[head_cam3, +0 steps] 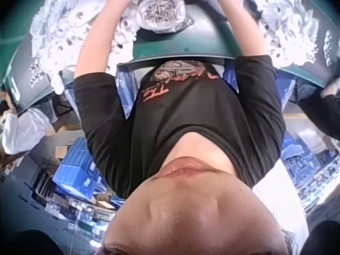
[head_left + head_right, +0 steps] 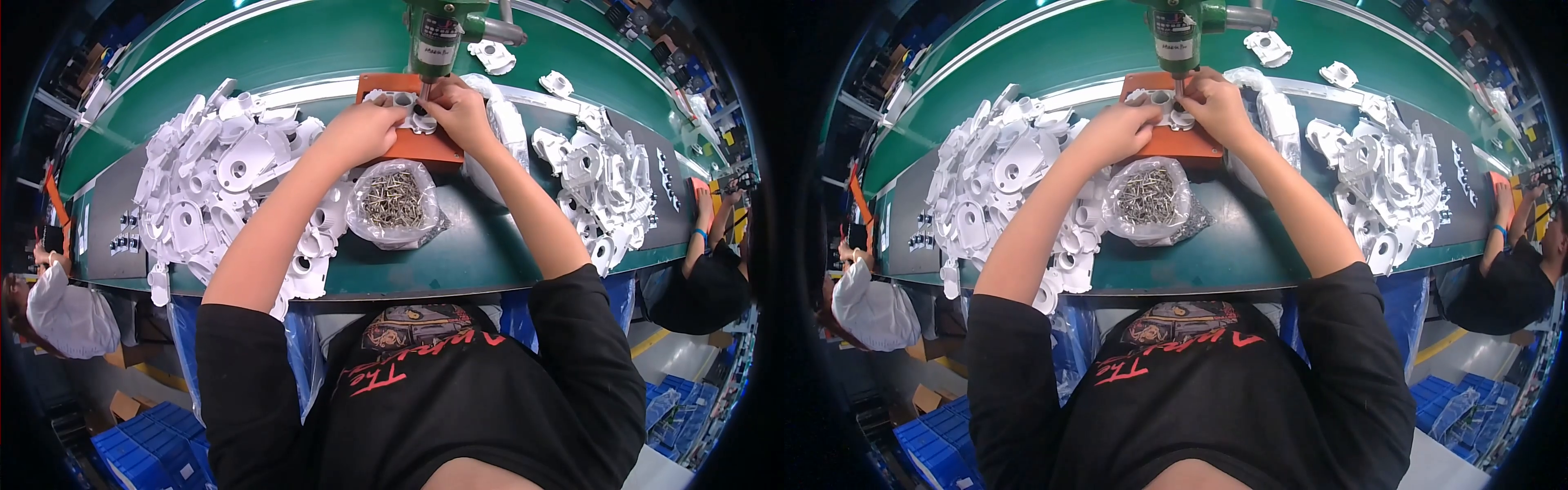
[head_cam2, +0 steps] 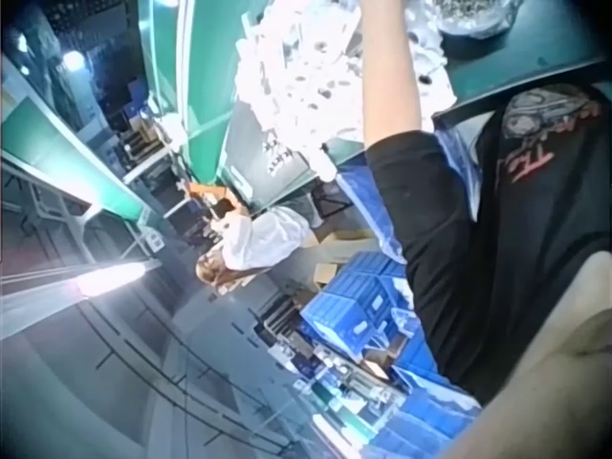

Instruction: Manually assembling plastic components using a press machine on a production line.

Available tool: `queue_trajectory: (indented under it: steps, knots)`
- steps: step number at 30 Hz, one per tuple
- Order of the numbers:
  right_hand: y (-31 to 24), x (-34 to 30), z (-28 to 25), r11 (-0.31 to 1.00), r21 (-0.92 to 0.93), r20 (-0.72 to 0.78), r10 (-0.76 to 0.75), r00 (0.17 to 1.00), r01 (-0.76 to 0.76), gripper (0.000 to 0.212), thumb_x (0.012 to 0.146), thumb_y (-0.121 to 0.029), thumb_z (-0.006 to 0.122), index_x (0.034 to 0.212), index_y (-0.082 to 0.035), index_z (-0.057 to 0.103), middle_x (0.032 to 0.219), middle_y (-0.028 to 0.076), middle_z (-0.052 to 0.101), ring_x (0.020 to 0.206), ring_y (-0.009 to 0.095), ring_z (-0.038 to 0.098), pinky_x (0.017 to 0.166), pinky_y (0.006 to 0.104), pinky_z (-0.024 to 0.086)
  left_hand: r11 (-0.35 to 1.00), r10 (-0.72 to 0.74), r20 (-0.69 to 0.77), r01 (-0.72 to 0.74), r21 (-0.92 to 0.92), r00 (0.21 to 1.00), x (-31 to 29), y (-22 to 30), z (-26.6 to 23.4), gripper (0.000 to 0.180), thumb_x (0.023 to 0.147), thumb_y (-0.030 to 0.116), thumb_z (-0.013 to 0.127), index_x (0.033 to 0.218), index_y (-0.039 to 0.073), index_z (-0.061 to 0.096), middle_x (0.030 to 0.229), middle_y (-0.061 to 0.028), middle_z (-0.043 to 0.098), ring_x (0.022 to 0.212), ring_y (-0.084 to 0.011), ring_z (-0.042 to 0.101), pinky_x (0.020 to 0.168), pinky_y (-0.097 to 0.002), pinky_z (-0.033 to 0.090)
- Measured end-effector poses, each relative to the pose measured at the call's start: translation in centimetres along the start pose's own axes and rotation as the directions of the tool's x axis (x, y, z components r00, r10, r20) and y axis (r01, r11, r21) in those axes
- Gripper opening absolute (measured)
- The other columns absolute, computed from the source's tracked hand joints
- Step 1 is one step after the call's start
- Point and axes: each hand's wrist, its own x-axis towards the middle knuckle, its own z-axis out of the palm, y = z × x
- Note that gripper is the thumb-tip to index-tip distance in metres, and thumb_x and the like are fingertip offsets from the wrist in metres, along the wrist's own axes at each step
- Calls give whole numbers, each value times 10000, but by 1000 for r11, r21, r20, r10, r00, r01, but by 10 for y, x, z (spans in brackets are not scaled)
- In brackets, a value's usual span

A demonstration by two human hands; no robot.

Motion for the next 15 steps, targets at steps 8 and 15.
queue_trajectory:
  steps: [8,15]
  knots:
    - [-11,-21,-13,999,0,80,32,996,-32,175,749,-46,598,914,3,629,1048,141,594,878,269,595,764,307,467,999,-6,9,6,-32,1000,3,2,3,234,747,93,486,964,75,575,918,-169,594,805,-330,591,715,-428,480]
    - [-29,-23,-19,894,-378,199,-176,964,241,260,747,-74,565,1003,-53,605,1040,112,570,1028,292,489,898,400,371,1000,2,37,-1,-27,999,-1,-3,1,189,767,100,487,939,63,555,902,-156,586,801,-332,582,715,-431,467]
